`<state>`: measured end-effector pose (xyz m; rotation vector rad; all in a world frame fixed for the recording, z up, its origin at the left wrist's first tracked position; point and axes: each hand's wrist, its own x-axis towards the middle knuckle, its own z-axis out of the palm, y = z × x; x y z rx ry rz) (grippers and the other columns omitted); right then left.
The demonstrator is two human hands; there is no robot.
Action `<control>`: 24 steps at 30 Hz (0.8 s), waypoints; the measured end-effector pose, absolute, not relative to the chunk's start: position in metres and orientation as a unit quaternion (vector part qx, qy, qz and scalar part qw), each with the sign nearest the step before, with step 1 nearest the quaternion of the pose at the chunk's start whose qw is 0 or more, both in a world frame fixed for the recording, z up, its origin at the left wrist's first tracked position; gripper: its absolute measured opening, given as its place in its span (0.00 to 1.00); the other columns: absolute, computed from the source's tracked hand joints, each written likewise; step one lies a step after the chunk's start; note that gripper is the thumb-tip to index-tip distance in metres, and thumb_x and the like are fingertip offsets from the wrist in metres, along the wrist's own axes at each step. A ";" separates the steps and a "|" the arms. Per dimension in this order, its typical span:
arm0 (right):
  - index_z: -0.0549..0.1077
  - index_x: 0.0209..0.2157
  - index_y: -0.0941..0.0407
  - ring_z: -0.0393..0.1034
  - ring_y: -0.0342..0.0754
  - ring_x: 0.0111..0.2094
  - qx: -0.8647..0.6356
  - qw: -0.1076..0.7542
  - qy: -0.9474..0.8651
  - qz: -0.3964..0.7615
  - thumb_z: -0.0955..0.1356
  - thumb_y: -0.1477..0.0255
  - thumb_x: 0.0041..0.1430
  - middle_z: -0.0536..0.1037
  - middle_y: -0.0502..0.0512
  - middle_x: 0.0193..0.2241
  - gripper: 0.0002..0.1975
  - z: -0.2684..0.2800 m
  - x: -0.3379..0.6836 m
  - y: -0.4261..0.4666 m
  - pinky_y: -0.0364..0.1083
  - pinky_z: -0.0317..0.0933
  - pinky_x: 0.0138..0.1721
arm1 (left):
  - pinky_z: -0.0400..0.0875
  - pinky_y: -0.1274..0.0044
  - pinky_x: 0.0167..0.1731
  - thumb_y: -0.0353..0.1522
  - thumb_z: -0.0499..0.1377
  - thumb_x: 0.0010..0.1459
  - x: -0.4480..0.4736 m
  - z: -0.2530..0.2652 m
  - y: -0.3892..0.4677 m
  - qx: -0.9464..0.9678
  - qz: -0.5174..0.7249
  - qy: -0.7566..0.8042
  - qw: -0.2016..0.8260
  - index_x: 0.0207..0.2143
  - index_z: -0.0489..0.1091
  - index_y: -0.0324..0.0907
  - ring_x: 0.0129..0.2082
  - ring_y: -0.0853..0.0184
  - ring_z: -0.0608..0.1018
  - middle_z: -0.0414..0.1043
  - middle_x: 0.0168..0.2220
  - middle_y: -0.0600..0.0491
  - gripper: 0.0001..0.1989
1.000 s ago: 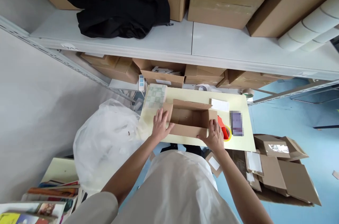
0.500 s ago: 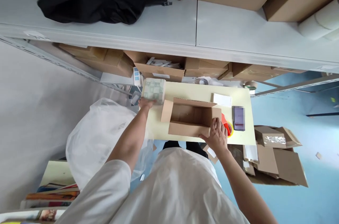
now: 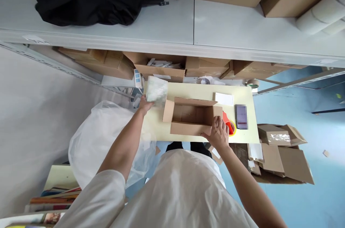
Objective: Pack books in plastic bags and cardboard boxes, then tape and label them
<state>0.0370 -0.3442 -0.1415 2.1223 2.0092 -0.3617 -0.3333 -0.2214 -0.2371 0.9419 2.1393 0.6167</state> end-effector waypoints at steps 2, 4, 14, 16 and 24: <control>0.46 0.64 0.65 0.45 0.66 0.63 0.719 0.102 0.677 -0.118 0.66 0.52 0.53 0.50 0.74 0.64 0.47 -0.143 0.036 -0.344 0.62 0.39 0.60 | 0.72 0.76 0.40 0.27 0.63 0.45 -0.332 -0.230 -0.227 0.374 0.261 0.821 0.342 0.51 0.60 0.40 0.41 0.64 0.77 0.73 0.44 0.47 0.29; 0.45 0.65 0.65 0.44 0.65 0.64 0.723 0.106 0.671 -0.122 0.68 0.53 0.52 0.49 0.73 0.65 0.49 -0.143 0.035 -0.344 0.62 0.40 0.60 | 0.72 0.72 0.42 0.27 0.62 0.45 -0.334 -0.217 -0.235 0.386 0.282 0.819 0.318 0.49 0.61 0.40 0.41 0.62 0.77 0.73 0.42 0.48 0.27; 0.43 0.66 0.58 0.36 0.64 0.65 0.758 0.058 0.623 -0.182 0.72 0.57 0.45 0.44 0.65 0.67 0.53 -0.138 0.027 -0.345 0.62 0.48 0.58 | 0.72 0.72 0.40 0.35 0.62 0.45 -0.371 -0.077 -0.263 0.600 0.355 0.707 0.119 0.47 0.61 0.42 0.38 0.62 0.76 0.71 0.40 0.50 0.25; 0.42 0.66 0.57 0.36 0.64 0.65 0.760 0.053 0.621 -0.186 0.71 0.56 0.47 0.44 0.65 0.67 0.52 -0.138 0.028 -0.345 0.63 0.48 0.57 | 0.72 0.73 0.37 0.37 0.62 0.46 -0.354 -0.044 -0.260 0.658 0.338 0.666 0.096 0.48 0.62 0.43 0.37 0.63 0.76 0.71 0.41 0.50 0.26; 0.39 0.66 0.56 0.35 0.65 0.65 0.753 0.051 0.623 -0.206 0.70 0.56 0.49 0.41 0.66 0.67 0.52 -0.139 0.032 -0.346 0.67 0.46 0.57 | 0.71 0.74 0.38 0.34 0.57 0.51 -0.245 -0.018 -0.247 0.800 0.227 0.521 0.190 0.52 0.61 0.42 0.40 0.61 0.76 0.72 0.45 0.49 0.24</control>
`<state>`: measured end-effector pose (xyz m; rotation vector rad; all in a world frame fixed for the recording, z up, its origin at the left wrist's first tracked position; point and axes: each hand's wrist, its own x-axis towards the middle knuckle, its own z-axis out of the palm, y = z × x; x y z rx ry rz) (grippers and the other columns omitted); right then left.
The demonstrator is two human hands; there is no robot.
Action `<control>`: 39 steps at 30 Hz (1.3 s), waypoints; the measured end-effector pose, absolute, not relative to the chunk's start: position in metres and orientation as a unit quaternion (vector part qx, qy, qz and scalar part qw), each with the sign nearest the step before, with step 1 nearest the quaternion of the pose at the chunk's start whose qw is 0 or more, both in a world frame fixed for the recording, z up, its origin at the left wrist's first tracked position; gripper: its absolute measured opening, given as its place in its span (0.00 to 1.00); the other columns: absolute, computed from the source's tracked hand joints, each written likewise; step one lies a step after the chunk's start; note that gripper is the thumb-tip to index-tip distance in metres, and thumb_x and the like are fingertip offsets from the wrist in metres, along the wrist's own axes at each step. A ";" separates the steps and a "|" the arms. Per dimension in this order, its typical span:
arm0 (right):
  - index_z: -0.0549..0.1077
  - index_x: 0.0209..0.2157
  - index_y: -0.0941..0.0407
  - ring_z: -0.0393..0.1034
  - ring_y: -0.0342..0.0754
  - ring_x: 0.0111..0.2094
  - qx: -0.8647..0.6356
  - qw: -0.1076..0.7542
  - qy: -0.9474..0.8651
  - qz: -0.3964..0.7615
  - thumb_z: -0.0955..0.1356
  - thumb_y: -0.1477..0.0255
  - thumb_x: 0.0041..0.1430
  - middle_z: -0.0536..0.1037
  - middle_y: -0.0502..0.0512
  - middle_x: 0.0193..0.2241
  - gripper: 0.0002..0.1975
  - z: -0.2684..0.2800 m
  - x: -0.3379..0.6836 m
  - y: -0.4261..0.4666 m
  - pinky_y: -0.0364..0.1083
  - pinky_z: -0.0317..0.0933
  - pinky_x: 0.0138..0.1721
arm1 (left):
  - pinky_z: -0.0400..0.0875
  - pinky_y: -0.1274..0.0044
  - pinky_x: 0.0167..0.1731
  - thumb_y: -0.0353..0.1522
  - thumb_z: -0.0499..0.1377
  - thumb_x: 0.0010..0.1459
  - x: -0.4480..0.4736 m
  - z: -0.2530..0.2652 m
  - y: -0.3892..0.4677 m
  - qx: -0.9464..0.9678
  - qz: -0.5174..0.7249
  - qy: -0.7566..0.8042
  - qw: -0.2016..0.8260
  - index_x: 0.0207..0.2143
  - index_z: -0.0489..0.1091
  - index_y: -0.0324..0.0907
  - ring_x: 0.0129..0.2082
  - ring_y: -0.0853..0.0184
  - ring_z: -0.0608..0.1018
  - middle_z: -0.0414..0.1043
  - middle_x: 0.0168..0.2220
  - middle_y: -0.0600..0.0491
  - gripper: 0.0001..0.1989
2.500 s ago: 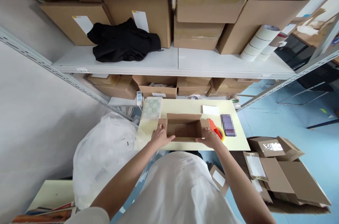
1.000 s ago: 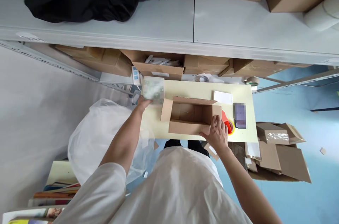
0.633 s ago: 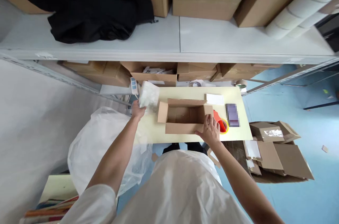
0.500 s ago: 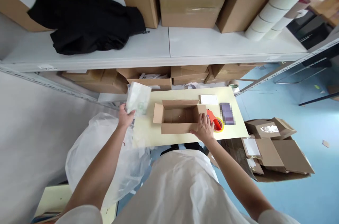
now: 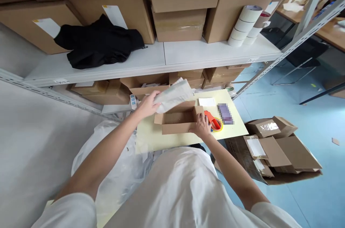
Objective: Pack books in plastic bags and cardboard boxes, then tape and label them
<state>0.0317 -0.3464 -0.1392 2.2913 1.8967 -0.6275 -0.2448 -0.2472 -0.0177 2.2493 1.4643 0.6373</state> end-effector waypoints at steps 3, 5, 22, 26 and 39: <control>0.39 0.66 0.56 0.35 0.65 0.65 0.755 0.051 0.619 -0.209 0.70 0.55 0.48 0.41 0.66 0.67 0.52 -0.140 0.032 -0.345 0.66 0.47 0.56 | 0.69 0.73 0.38 0.31 0.57 0.51 -0.226 -0.041 -0.247 0.823 0.170 0.484 0.244 0.51 0.62 0.42 0.39 0.62 0.76 0.72 0.45 0.49 0.23; 0.38 0.66 0.56 0.34 0.64 0.65 0.754 0.055 0.620 -0.212 0.70 0.55 0.49 0.41 0.66 0.67 0.52 -0.140 0.032 -0.344 0.66 0.47 0.57 | 0.68 0.73 0.38 0.29 0.56 0.50 -0.220 -0.055 -0.245 0.829 0.125 0.478 0.261 0.50 0.62 0.42 0.37 0.62 0.76 0.73 0.43 0.49 0.22; 0.42 0.66 0.59 0.42 0.63 0.63 0.730 0.073 0.647 -0.208 0.72 0.60 0.46 0.46 0.65 0.66 0.52 -0.125 0.034 -0.336 0.59 0.54 0.54 | 0.65 0.66 0.47 0.24 0.55 0.53 -0.178 -0.126 -0.262 0.829 -0.136 0.499 0.213 0.54 0.61 0.41 0.49 0.56 0.72 0.69 0.48 0.41 0.24; 0.43 0.65 0.59 0.42 0.63 0.63 0.728 0.060 0.646 -0.222 0.73 0.60 0.45 0.47 0.66 0.65 0.53 -0.127 0.037 -0.333 0.58 0.53 0.56 | 0.53 0.59 0.57 0.22 0.50 0.54 -0.175 -0.117 -0.276 0.848 -0.082 0.498 0.163 0.60 0.56 0.40 0.59 0.52 0.62 0.59 0.58 0.38 0.29; 0.52 0.62 0.59 0.52 0.62 0.62 0.717 -0.232 0.595 -0.279 0.69 0.55 0.49 0.51 0.70 0.64 0.44 -0.143 0.074 -0.328 0.57 0.55 0.57 | 0.59 0.63 0.57 0.44 0.61 0.50 -0.254 -0.160 -0.332 0.548 0.330 0.661 0.393 0.66 0.40 0.38 0.61 0.53 0.64 0.54 0.63 0.35 0.48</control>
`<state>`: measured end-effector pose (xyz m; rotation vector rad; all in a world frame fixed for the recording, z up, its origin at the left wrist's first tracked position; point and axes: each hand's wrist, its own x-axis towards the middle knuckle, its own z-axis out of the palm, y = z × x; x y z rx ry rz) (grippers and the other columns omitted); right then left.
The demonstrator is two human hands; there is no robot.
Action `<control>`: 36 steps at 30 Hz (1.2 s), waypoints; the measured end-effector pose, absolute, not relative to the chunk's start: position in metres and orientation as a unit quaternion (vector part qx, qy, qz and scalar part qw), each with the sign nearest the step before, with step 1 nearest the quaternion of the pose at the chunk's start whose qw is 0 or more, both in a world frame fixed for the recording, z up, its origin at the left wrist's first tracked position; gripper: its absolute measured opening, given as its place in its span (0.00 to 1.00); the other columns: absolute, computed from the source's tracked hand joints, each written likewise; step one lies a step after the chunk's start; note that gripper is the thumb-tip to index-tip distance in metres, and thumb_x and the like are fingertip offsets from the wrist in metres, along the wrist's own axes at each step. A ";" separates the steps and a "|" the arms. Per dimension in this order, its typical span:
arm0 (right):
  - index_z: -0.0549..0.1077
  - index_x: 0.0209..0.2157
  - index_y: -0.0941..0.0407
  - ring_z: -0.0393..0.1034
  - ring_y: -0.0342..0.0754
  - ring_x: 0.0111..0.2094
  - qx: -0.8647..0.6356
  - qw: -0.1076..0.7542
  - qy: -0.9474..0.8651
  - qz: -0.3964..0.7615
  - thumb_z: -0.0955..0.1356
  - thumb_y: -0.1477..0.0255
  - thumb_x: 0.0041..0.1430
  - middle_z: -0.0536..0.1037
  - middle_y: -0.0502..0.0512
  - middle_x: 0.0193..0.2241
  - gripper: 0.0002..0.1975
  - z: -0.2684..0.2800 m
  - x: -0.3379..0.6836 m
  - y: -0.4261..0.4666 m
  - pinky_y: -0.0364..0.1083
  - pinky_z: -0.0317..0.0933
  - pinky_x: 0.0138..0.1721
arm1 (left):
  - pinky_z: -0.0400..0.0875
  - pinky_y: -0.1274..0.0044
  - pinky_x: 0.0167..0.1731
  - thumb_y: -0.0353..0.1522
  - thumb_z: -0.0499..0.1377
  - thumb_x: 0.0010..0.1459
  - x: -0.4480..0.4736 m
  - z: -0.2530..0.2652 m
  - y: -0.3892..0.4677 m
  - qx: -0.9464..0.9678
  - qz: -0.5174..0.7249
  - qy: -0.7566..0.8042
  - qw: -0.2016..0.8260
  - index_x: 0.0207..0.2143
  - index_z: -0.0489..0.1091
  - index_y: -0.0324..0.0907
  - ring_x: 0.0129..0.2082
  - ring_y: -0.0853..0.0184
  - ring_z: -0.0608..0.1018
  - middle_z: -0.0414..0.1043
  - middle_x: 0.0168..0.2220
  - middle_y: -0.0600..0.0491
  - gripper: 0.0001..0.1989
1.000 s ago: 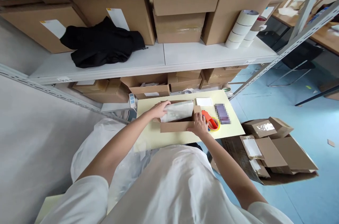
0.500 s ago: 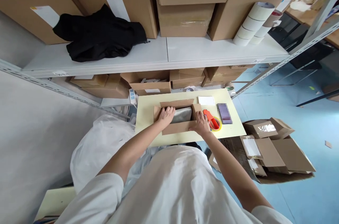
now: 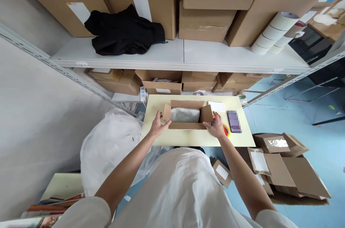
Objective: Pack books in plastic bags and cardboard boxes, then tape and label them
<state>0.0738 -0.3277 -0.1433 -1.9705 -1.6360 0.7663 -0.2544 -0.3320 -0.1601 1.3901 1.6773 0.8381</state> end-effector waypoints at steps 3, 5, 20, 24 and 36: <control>0.49 0.64 0.60 0.65 0.57 0.54 -0.696 0.292 -0.550 0.358 0.65 0.55 0.54 0.63 0.68 0.58 0.41 -0.138 0.076 -0.324 0.55 0.61 0.53 | 0.63 0.66 0.56 0.44 0.60 0.52 -0.248 -0.163 -0.329 0.525 0.386 0.602 0.461 0.65 0.42 0.40 0.59 0.57 0.67 0.57 0.62 0.38 0.45; 0.52 0.63 0.58 0.67 0.55 0.53 -0.650 0.295 -0.563 0.416 0.63 0.58 0.57 0.69 0.64 0.56 0.37 -0.135 0.074 -0.324 0.54 0.62 0.52 | 0.64 0.66 0.55 0.45 0.59 0.52 -0.243 -0.161 -0.329 0.543 0.395 0.570 0.474 0.65 0.44 0.38 0.58 0.57 0.68 0.58 0.62 0.38 0.44; 0.48 0.66 0.51 0.48 0.54 0.65 -0.525 -0.046 -0.788 0.317 0.62 0.80 0.50 0.44 0.52 0.68 0.41 -0.134 0.086 -0.334 0.55 0.53 0.60 | 0.54 0.63 0.62 0.43 0.65 0.47 -0.265 -0.161 -0.329 0.800 0.173 0.471 0.329 0.56 0.66 0.42 0.64 0.52 0.59 0.55 0.64 0.43 0.33; 0.55 0.64 0.53 0.52 0.53 0.64 -0.514 -0.006 -0.795 0.323 0.64 0.66 0.58 0.46 0.54 0.67 0.32 -0.139 0.085 -0.331 0.53 0.55 0.59 | 0.57 0.65 0.61 0.43 0.59 0.55 -0.262 -0.166 -0.327 0.788 0.205 0.475 0.334 0.52 0.69 0.42 0.62 0.56 0.62 0.58 0.63 0.45 0.24; 0.72 0.47 0.56 0.70 0.48 0.48 -0.643 0.128 -0.686 0.316 0.60 0.72 0.62 0.72 0.57 0.52 0.15 -0.140 0.062 -0.315 0.47 0.63 0.50 | 0.73 0.68 0.45 0.39 0.57 0.55 -0.237 -0.181 -0.317 0.604 0.347 0.606 0.385 0.43 0.68 0.42 0.47 0.60 0.75 0.71 0.47 0.46 0.15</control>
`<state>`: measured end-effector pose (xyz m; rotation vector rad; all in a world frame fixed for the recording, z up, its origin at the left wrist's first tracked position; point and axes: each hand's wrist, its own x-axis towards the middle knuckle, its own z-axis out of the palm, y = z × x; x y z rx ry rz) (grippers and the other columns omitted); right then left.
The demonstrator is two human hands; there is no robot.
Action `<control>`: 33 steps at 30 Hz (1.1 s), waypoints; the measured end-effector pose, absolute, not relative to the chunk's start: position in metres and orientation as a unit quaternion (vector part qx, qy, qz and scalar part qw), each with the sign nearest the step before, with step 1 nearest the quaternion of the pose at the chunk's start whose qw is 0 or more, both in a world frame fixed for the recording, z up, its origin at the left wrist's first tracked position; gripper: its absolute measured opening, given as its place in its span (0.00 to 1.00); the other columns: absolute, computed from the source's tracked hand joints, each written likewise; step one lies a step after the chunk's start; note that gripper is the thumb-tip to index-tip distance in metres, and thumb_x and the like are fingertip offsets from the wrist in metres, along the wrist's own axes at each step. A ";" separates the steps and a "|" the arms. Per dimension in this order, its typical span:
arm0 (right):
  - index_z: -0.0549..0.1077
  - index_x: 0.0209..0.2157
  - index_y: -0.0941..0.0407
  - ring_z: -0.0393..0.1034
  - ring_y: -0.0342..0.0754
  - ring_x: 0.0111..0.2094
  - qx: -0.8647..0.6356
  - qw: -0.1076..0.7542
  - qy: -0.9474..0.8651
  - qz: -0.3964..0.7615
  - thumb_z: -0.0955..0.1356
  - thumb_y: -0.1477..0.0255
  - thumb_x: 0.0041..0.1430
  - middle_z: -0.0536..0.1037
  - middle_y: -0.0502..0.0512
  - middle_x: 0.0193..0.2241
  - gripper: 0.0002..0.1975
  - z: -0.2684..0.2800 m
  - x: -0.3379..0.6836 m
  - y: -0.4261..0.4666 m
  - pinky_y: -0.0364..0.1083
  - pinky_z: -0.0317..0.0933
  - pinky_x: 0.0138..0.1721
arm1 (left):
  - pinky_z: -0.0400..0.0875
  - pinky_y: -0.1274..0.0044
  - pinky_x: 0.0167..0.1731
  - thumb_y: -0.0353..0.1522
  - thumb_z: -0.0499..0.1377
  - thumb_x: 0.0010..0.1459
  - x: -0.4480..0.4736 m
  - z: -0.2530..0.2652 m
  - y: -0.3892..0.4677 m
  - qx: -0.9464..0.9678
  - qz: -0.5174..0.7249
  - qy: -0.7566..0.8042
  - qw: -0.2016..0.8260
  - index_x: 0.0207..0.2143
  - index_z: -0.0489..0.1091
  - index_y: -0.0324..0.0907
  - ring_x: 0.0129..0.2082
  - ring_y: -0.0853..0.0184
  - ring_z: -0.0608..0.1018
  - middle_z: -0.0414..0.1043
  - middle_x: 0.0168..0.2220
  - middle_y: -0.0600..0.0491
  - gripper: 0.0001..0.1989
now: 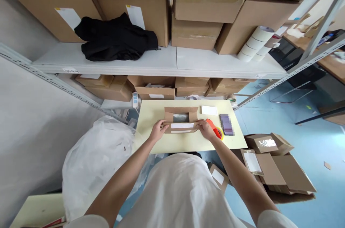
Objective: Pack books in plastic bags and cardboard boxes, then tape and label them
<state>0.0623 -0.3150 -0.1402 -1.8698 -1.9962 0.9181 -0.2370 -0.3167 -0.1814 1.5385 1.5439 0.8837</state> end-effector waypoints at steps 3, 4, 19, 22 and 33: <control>0.63 0.56 0.55 0.73 0.47 0.41 -0.683 0.137 -0.652 0.299 0.60 0.74 0.60 0.69 0.59 0.53 0.21 -0.146 0.054 -0.313 0.47 0.66 0.45 | 0.74 0.73 0.38 0.36 0.63 0.48 -0.230 -0.184 -0.309 0.511 0.370 0.665 0.399 0.46 0.62 0.43 0.40 0.65 0.77 0.70 0.43 0.48 0.23; 0.60 0.58 0.54 0.73 0.47 0.40 -0.695 0.138 -0.641 0.295 0.61 0.74 0.59 0.67 0.60 0.55 0.24 -0.147 0.052 -0.313 0.47 0.66 0.44 | 0.73 0.73 0.37 0.35 0.65 0.46 -0.229 -0.184 -0.307 0.490 0.367 0.683 0.398 0.46 0.60 0.43 0.38 0.66 0.77 0.69 0.43 0.49 0.25; 0.36 0.67 0.55 0.39 0.54 0.67 -0.627 0.069 -0.752 0.192 0.67 0.74 0.52 0.43 0.59 0.68 0.47 -0.109 0.049 -0.249 0.52 0.49 0.61 | 0.72 0.75 0.35 0.33 0.66 0.45 -0.221 -0.186 -0.297 0.451 0.315 0.733 0.400 0.49 0.59 0.42 0.33 0.68 0.76 0.70 0.37 0.52 0.29; 0.51 0.64 0.57 0.52 0.53 0.63 -0.601 0.058 -0.774 0.189 0.64 0.77 0.54 0.57 0.60 0.63 0.36 -0.111 0.043 -0.252 0.50 0.52 0.60 | 0.72 0.75 0.34 0.33 0.66 0.45 -0.221 -0.188 -0.298 0.450 0.320 0.731 0.401 0.49 0.60 0.41 0.32 0.68 0.76 0.70 0.36 0.52 0.29; 0.67 0.54 0.57 0.54 0.55 0.62 -0.578 0.065 -0.800 0.149 0.63 0.73 0.60 0.63 0.61 0.60 0.20 -0.149 0.037 -0.298 0.52 0.57 0.56 | 0.72 0.75 0.34 0.30 0.67 0.43 -0.224 -0.190 -0.295 0.474 0.347 0.708 0.392 0.48 0.64 0.43 0.28 0.71 0.74 0.69 0.32 0.56 0.29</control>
